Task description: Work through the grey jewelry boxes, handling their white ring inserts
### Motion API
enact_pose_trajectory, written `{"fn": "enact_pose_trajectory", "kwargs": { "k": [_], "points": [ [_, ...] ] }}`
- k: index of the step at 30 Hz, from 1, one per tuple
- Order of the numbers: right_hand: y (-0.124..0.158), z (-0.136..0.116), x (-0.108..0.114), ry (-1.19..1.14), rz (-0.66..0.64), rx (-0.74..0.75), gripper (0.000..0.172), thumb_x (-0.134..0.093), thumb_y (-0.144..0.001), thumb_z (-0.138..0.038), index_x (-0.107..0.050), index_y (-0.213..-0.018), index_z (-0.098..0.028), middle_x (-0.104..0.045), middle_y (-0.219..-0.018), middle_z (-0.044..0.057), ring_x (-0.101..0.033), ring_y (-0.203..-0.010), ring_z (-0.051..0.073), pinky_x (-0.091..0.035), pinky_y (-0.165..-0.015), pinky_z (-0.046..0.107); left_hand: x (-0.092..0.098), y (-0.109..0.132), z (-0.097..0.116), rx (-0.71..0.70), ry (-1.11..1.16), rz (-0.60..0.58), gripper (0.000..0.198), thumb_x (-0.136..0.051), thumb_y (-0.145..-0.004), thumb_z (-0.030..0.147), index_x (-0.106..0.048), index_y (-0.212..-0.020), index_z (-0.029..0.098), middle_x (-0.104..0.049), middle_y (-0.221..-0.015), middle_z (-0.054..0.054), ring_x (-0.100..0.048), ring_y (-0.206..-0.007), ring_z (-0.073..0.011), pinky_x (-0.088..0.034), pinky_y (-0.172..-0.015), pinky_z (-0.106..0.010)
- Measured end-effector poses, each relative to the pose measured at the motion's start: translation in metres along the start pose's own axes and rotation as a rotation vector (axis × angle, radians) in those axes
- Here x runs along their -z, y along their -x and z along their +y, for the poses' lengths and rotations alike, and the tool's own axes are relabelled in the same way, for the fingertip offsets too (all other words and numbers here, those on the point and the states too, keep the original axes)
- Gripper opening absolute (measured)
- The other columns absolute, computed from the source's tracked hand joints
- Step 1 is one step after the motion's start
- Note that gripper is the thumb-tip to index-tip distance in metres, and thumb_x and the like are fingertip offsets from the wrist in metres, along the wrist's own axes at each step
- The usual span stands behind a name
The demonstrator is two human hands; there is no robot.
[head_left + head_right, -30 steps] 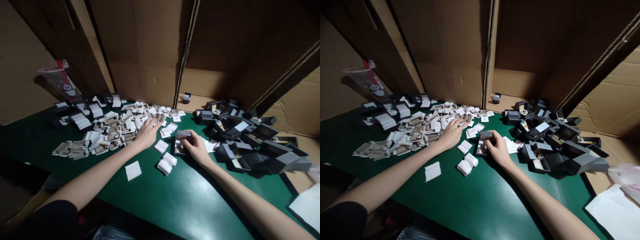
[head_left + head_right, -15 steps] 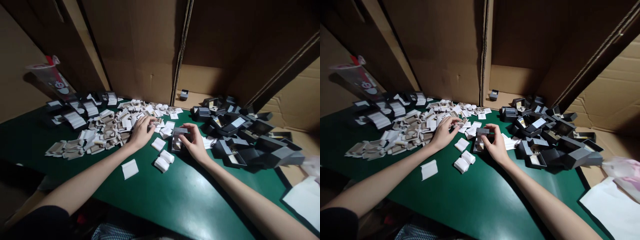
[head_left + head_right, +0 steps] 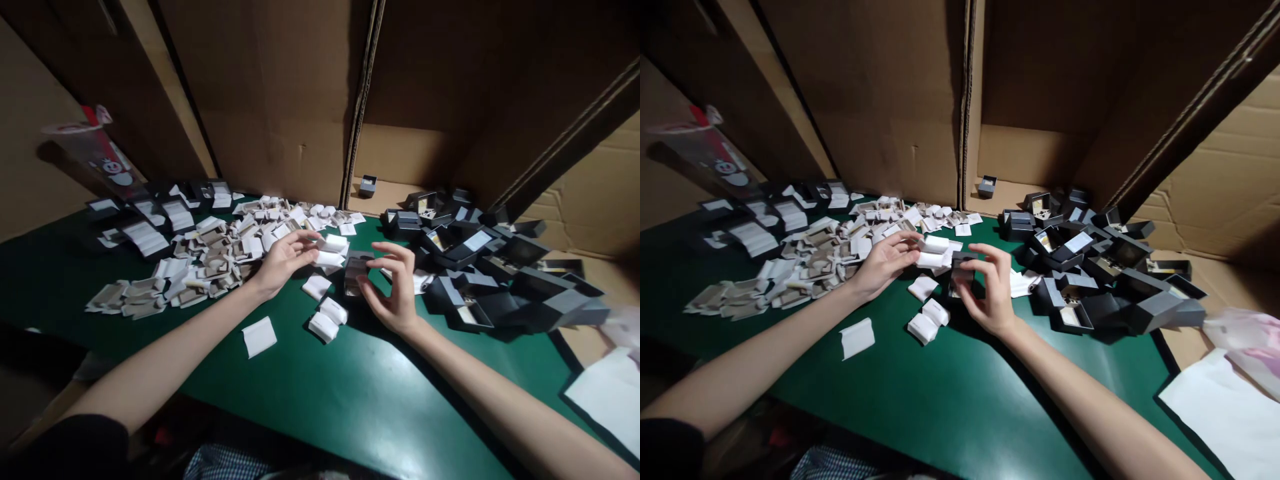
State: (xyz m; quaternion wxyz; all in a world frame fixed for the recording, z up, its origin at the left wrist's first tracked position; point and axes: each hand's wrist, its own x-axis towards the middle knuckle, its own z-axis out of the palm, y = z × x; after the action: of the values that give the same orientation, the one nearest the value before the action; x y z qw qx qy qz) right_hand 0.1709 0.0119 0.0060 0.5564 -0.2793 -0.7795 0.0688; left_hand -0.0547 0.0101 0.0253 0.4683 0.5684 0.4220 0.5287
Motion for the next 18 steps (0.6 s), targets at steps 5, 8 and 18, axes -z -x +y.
{"fn": "enact_pose_trajectory", "kwargs": {
  "k": [5,8,18],
  "points": [
    [0.000,-0.001,-0.001,0.063,-0.151,0.149,0.040,-0.067,-0.080,-0.029,-0.049,-0.115,-0.027,-0.051,-0.127,0.011,-0.051,-0.117,0.029,-0.043,-0.094,0.048,-0.011,0.010,0.009,0.133,0.147,-0.180,0.045,-0.076,-0.071,0.025,-0.056,-0.111,0.017,-0.067,-0.093,-0.005,-0.065,-0.082,-0.0159,-0.054,-0.074,-0.028],
    [0.000,0.000,-0.003,0.083,-0.181,0.139,0.042,-0.065,-0.082,-0.031,-0.047,-0.119,-0.027,-0.055,-0.126,0.011,-0.054,-0.115,0.028,-0.043,-0.093,0.047,-0.016,0.014,0.012,0.161,0.198,-0.263,0.051,-0.075,-0.072,0.022,-0.051,-0.117,0.020,-0.067,-0.095,-0.005,-0.066,-0.084,-0.0170,-0.054,-0.073,-0.028],
    [-0.002,-0.001,0.000,0.071,-0.210,0.103,0.037,-0.062,-0.083,-0.029,-0.048,-0.117,-0.023,-0.063,-0.106,0.010,-0.060,-0.101,0.026,-0.042,-0.084,0.042,-0.018,0.017,0.008,0.177,0.239,-0.338,0.061,-0.076,-0.068,0.020,-0.047,-0.121,0.022,-0.062,-0.099,-0.007,-0.062,-0.093,-0.0203,-0.052,-0.082,-0.035]
  ]
}}
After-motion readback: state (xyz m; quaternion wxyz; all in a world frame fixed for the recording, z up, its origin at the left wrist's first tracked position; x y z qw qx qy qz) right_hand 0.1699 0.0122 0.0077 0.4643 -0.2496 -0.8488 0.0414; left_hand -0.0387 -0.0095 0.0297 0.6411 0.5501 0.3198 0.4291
